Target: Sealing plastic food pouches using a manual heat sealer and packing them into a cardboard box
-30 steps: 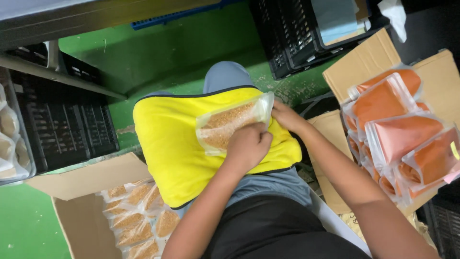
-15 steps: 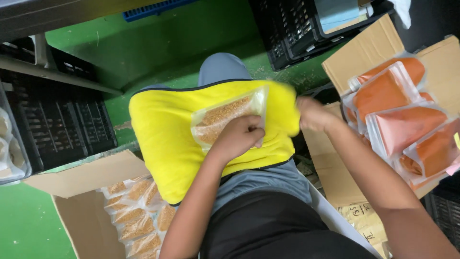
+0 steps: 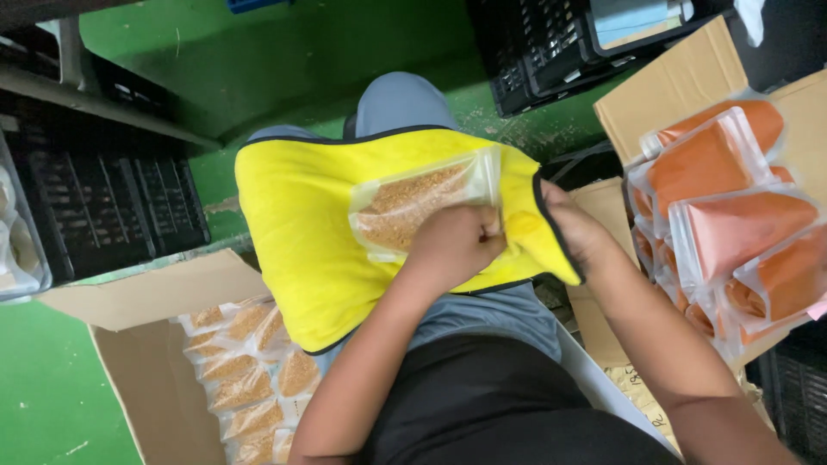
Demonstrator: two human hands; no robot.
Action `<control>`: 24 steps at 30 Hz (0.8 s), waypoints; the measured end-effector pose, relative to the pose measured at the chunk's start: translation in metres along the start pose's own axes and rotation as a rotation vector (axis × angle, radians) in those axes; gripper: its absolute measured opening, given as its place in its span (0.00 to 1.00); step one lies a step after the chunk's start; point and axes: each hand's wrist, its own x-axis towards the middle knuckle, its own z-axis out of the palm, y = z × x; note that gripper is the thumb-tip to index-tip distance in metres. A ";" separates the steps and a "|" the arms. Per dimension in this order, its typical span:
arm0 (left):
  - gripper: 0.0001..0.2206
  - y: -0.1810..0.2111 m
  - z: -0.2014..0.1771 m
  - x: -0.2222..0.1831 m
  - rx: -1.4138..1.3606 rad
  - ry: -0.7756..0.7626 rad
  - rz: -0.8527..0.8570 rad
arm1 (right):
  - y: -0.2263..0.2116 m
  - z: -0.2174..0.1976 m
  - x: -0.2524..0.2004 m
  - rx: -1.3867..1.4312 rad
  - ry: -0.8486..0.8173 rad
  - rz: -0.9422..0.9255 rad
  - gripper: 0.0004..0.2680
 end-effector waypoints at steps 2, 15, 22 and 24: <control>0.11 0.003 -0.001 -0.003 0.034 -0.010 -0.007 | 0.013 0.000 0.008 -0.047 -0.042 -0.051 0.18; 0.14 -0.008 0.022 -0.001 0.225 -0.033 0.026 | -0.007 0.041 -0.011 -0.163 -0.024 0.008 0.15; 0.13 -0.013 0.036 0.000 0.363 0.032 0.079 | -0.060 0.056 -0.017 -0.281 0.201 0.083 0.16; 0.13 -0.019 0.048 0.000 0.389 0.066 0.122 | -0.095 0.069 -0.018 -0.269 0.314 0.056 0.14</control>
